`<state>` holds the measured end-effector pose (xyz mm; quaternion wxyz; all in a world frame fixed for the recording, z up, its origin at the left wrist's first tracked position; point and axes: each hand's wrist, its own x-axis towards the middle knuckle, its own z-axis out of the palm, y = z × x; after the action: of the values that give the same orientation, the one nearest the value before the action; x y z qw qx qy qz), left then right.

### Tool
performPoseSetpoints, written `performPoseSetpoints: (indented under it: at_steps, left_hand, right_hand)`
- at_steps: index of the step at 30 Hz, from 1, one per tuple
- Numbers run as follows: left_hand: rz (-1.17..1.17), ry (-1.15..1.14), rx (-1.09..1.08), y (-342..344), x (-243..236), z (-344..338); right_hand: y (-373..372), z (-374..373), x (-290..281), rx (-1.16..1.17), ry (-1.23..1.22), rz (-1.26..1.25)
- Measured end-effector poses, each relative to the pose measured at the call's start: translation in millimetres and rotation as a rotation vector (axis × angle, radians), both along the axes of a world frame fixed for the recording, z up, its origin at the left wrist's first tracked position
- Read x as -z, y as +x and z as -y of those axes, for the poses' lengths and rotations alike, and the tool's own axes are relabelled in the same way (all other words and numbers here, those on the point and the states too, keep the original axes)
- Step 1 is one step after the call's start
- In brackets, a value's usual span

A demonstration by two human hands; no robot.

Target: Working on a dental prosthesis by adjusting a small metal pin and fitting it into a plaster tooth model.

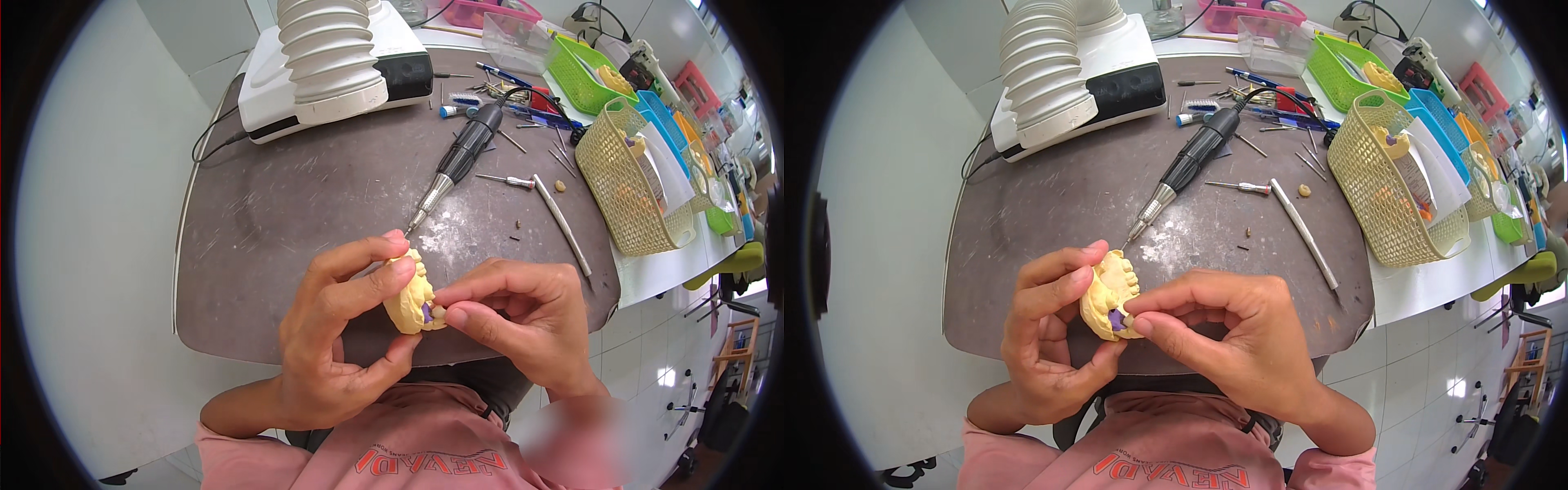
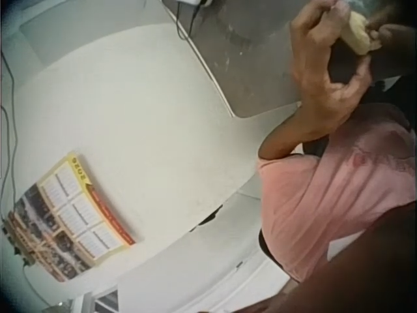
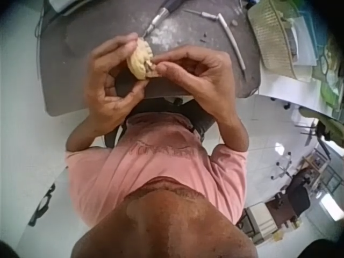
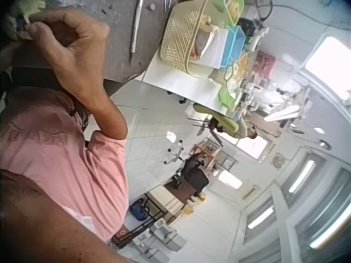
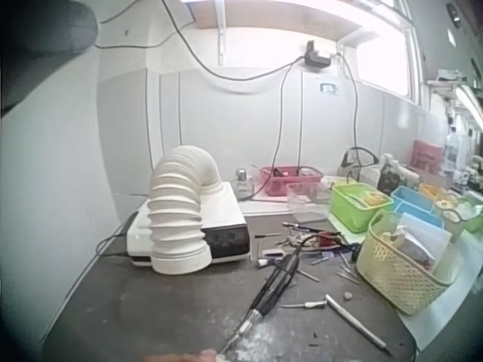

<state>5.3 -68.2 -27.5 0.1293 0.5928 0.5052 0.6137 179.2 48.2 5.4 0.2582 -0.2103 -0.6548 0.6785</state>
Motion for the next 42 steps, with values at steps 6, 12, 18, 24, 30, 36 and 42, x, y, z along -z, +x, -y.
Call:
performPoseSetpoints:
  at_steps: [6,12,18,24,30,36,42]
  left_hand:
    - [0.002,0.003,-0.010,0,-1,2]
    - [-0.045,0.028,0.020,-1,-6,-1]
    - [-0.096,-0.027,0.025,-5,-9,1]
    - [-0.058,-0.089,0.048,-6,-7,4]
    - [0.091,-0.179,0.148,-7,-9,6]
    - [0.026,-0.168,0.146,-7,-8,6]
    - [-0.030,-0.148,0.142,-6,-6,6]
  right_hand:
    - [1,-2,0,-0.023,-0.025,0.011]
    - [3,-4,-1,-0.026,0.078,0.038]
    - [4,-5,-3,-0.012,0.193,0.070]
    - [5,-2,-7,0.013,0.160,0.079]
    - [7,-6,-17,-0.022,-0.070,0.051]
    - [9,-9,-10,-0.039,-0.128,0.026]
    - [8,-9,-9,-0.055,-0.099,0.056]
